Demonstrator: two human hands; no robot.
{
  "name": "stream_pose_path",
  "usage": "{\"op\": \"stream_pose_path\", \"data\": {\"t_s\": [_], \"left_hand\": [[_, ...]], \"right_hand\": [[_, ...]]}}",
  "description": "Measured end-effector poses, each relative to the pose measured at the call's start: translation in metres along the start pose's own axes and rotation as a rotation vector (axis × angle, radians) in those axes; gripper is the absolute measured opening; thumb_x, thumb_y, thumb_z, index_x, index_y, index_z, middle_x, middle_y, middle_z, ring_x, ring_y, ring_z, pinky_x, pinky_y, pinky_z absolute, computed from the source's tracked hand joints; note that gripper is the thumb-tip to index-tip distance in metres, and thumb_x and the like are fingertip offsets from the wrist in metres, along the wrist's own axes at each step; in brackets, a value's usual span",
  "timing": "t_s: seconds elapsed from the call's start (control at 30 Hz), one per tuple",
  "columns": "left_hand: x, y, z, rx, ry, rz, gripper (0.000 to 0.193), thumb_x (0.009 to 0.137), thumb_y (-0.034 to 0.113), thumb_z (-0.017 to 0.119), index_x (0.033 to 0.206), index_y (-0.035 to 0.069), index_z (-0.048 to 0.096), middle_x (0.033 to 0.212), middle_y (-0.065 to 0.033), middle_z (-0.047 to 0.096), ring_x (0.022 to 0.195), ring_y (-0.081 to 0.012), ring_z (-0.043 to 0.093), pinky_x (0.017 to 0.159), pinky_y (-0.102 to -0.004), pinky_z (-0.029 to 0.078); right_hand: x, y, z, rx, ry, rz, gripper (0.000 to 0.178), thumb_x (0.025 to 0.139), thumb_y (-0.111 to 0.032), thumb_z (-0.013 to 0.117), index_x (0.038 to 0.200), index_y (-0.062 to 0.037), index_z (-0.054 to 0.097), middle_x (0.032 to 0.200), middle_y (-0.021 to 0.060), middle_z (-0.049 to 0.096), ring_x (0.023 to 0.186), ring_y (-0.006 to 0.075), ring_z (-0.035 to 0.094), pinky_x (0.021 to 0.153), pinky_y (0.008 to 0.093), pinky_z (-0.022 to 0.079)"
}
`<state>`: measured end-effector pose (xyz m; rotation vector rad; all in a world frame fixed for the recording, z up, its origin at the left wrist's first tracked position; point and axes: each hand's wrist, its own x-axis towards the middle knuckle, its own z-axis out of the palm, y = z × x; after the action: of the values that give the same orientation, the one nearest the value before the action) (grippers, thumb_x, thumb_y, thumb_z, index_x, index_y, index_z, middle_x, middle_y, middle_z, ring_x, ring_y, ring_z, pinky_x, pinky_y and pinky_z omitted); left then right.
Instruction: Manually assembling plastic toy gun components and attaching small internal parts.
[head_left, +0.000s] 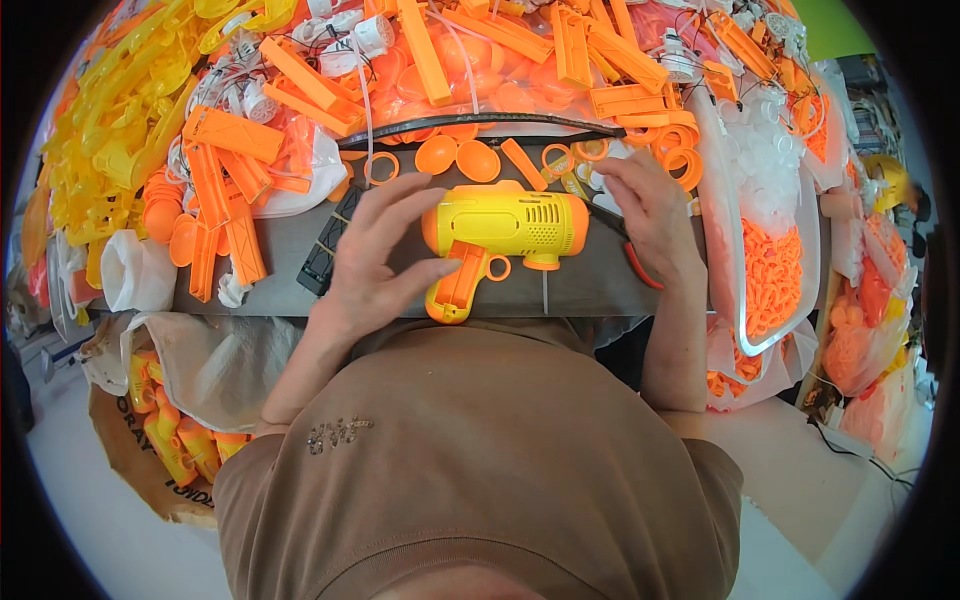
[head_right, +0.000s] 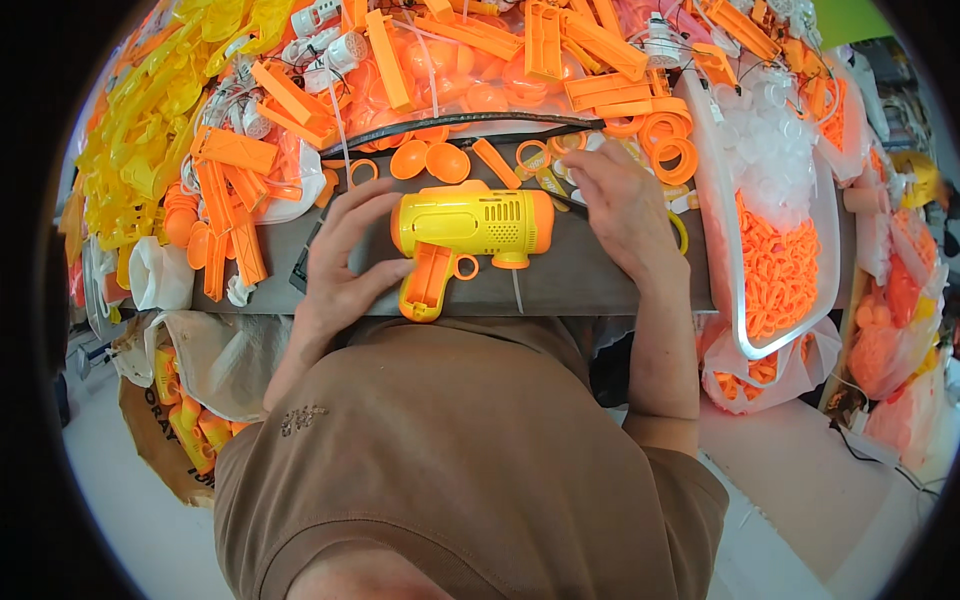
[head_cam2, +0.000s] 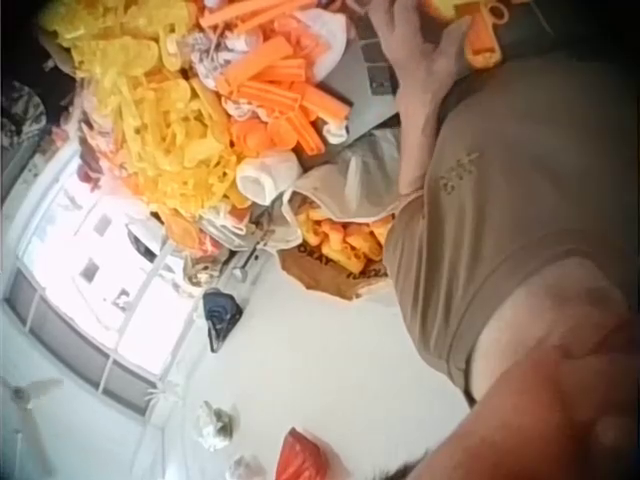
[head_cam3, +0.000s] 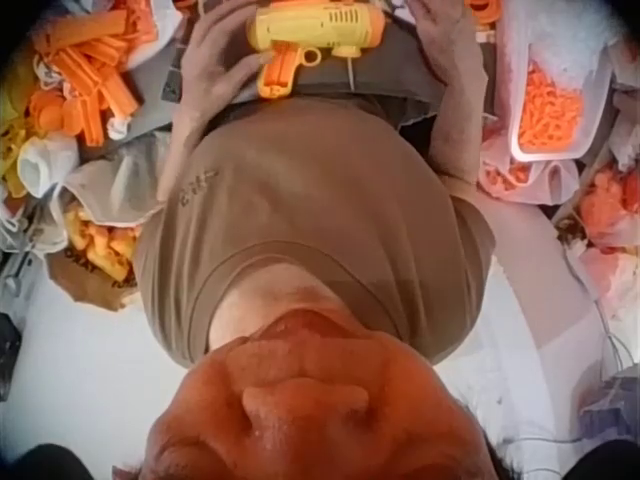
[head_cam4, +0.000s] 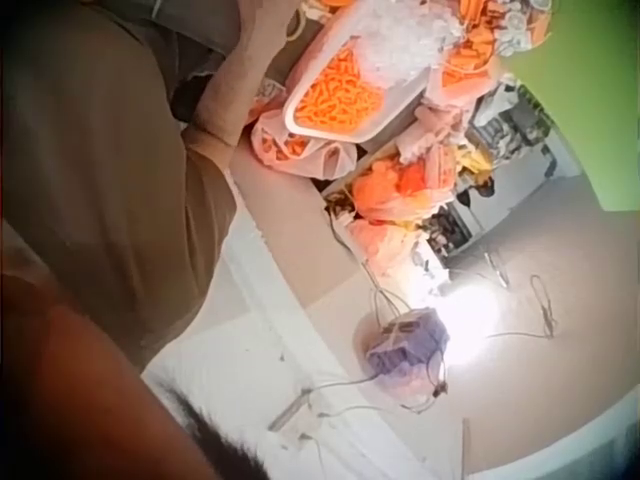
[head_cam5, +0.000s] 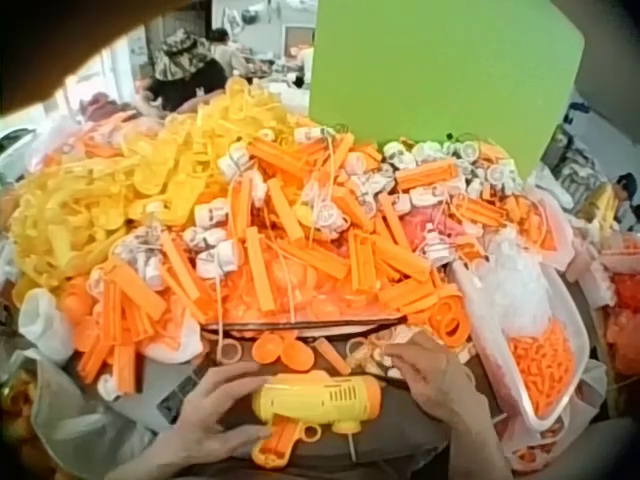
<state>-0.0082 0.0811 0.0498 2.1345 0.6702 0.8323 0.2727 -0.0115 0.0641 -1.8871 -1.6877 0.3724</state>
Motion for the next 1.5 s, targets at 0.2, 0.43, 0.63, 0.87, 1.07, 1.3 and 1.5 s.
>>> {"op": "stream_pose_path", "data": {"t_s": [0.2,0.43,0.63,0.87,1.07,1.3,1.5], "left_hand": [[-0.006,-0.019,0.027,0.014,-0.038,0.127,0.044,0.070,0.007,0.074,0.112,0.006,0.063,0.121,-0.0197,0.052,0.106,-0.0345,0.053,0.088,-0.0382,0.045],[-0.013,-0.021,0.035,0.073,0.010,0.182,0.040,0.070,0.007,0.073,0.109,0.010,0.066,0.121,-0.0190,0.052,0.103,-0.0346,0.054,0.085,-0.0386,0.046],[-0.013,-0.022,0.038,0.086,0.044,0.211,0.041,0.070,0.008,0.074,0.110,0.011,0.066,0.121,-0.0187,0.052,0.102,-0.0344,0.054,0.084,-0.0381,0.046],[-0.013,-0.021,0.039,0.112,0.044,0.196,0.044,0.069,0.009,0.074,0.112,0.012,0.064,0.123,-0.0188,0.051,0.102,-0.0350,0.054,0.085,-0.0386,0.046],[-0.009,-0.022,0.036,0.113,0.059,0.179,0.046,0.068,0.008,0.074,0.113,0.010,0.063,0.125,-0.0199,0.049,0.104,-0.0360,0.052,0.087,-0.0397,0.044],[-0.012,-0.027,0.036,0.071,-0.022,0.156,0.049,0.068,0.003,0.072,0.115,0.003,0.060,0.130,-0.0218,0.046,0.112,-0.0365,0.049,0.091,-0.0405,0.042],[-0.013,-0.027,0.040,-0.016,-0.013,0.068,0.061,0.072,0.001,0.070,0.128,-0.001,0.046,0.132,-0.0218,0.043,0.117,-0.0363,0.047,0.097,-0.0394,0.040]], "right_hand": [[-0.031,0.001,-0.038,0.002,0.124,0.145,0.015,0.086,-0.005,0.058,0.099,0.0015,0.062,0.076,0.0069,0.055,0.068,0.0125,0.052,0.063,0.0251,0.042],[-0.050,0.012,-0.056,-0.153,0.194,0.382,0.019,0.085,-0.009,0.062,0.101,0.0011,0.063,0.083,0.0085,0.063,0.073,0.0127,0.059,0.069,0.0247,0.047],[-0.033,0.007,-0.050,-0.032,0.184,0.191,0.015,0.085,-0.007,0.060,0.098,0.0013,0.062,0.082,0.0085,0.061,0.074,0.0137,0.058,0.068,0.0258,0.046],[0.071,0.001,-0.003,-0.144,0.092,-0.130,0.022,0.085,-0.011,0.058,0.104,0.0009,0.060,0.097,0.0125,0.058,0.093,0.0270,0.055,0.082,0.0330,0.043],[0.089,-0.005,0.003,-0.309,0.170,-0.215,0.029,0.082,-0.015,0.060,0.107,-0.0014,0.059,0.105,0.0150,0.056,0.102,0.0318,0.051,0.089,0.0388,0.041],[0.035,0.033,-0.068,-0.324,0.110,-0.109,0.027,0.080,-0.012,0.063,0.104,-0.0028,0.060,0.102,0.0122,0.058,0.100,0.0305,0.054,0.087,0.0371,0.043],[0.026,0.150,-0.210,-0.537,0.567,0.182,0.026,0.085,-0.013,0.058,0.109,-0.0033,0.061,0.102,0.0095,0.065,0.092,0.0215,0.061,0.081,0.0305,0.047]]}}
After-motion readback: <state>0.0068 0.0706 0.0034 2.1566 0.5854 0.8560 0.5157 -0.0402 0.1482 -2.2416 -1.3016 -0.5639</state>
